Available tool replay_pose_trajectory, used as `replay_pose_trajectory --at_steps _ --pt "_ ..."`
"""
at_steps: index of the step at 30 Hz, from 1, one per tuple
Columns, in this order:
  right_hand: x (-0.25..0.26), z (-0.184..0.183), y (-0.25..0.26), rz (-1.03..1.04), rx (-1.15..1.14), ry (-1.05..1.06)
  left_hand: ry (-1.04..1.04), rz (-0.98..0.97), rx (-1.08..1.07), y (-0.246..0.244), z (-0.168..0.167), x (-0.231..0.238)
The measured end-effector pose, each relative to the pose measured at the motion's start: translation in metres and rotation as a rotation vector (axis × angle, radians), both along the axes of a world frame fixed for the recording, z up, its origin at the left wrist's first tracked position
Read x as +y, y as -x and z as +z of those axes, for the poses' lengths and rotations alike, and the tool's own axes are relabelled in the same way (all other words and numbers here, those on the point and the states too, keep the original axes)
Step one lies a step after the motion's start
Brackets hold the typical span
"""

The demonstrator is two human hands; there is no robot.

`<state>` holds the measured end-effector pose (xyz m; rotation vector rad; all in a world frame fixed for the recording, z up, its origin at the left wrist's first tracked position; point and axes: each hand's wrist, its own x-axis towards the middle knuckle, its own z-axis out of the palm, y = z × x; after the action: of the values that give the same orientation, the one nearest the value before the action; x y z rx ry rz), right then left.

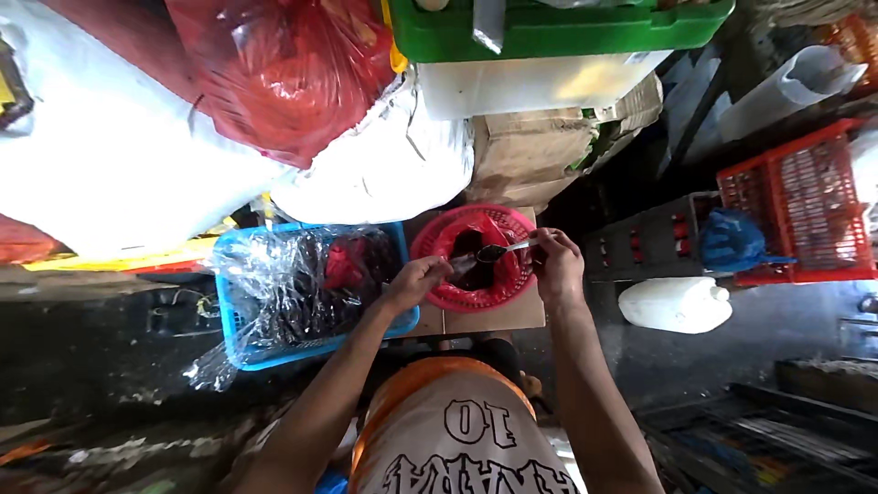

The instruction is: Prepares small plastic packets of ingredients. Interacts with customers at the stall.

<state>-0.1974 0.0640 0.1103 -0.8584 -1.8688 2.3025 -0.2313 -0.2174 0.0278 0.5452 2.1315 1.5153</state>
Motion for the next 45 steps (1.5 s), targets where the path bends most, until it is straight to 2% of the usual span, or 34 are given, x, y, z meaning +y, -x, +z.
replay_pose_trajectory --at_steps 6,9,12,17,20,22,24,26,29,31,33,36,41,45 --pt "-0.008 0.004 0.005 0.036 -0.010 -0.033 0.022 -0.030 0.033 0.007 0.003 0.010" --pt "-0.013 -0.002 0.007 0.118 0.046 -0.152 -0.077 -0.010 0.000 0.001 0.002 0.019" --pt "-0.024 0.010 0.007 0.278 0.141 -0.445 -0.244 0.040 -0.075 -0.006 -0.007 0.026" --pt "-0.040 0.061 -0.007 0.547 0.317 -1.042 -0.240 0.093 -0.059 -0.021 -0.012 0.054" --pt "-0.044 0.081 -0.004 0.539 0.437 -1.185 -0.284 0.091 -0.029 -0.023 -0.012 0.062" --pt "-0.034 0.083 -0.005 0.435 0.482 -1.087 -0.304 0.079 -0.024 -0.020 -0.014 0.060" --pt "-0.017 0.063 -0.010 0.276 0.451 -0.899 -0.291 0.091 -0.051 -0.018 -0.016 0.051" --pt "-0.002 0.018 -0.008 0.176 0.334 -0.778 -0.275 0.116 -0.049 -0.016 -0.019 0.036" --pt "0.002 -0.062 -0.017 0.264 0.006 -0.801 -0.218 0.133 0.026 -0.017 -0.026 0.016" --pt "-0.007 -0.094 -0.016 0.303 -0.146 -0.827 -0.205 0.121 0.070 -0.018 -0.026 0.008" --pt "-0.016 -0.102 -0.007 0.318 -0.248 -0.841 -0.187 0.139 0.114 -0.018 -0.024 0.003" --pt "-0.028 -0.120 0.004 0.322 -0.251 -0.797 -0.162 0.183 0.103 -0.020 -0.023 -0.004" --pt "-0.036 -0.140 0.011 0.270 -0.321 -0.513 -0.158 0.229 0.043 -0.027 -0.027 -0.006" --pt "-0.038 -0.134 0.003 0.195 -0.325 -0.285 -0.134 0.242 0.042 -0.031 -0.031 -0.011"
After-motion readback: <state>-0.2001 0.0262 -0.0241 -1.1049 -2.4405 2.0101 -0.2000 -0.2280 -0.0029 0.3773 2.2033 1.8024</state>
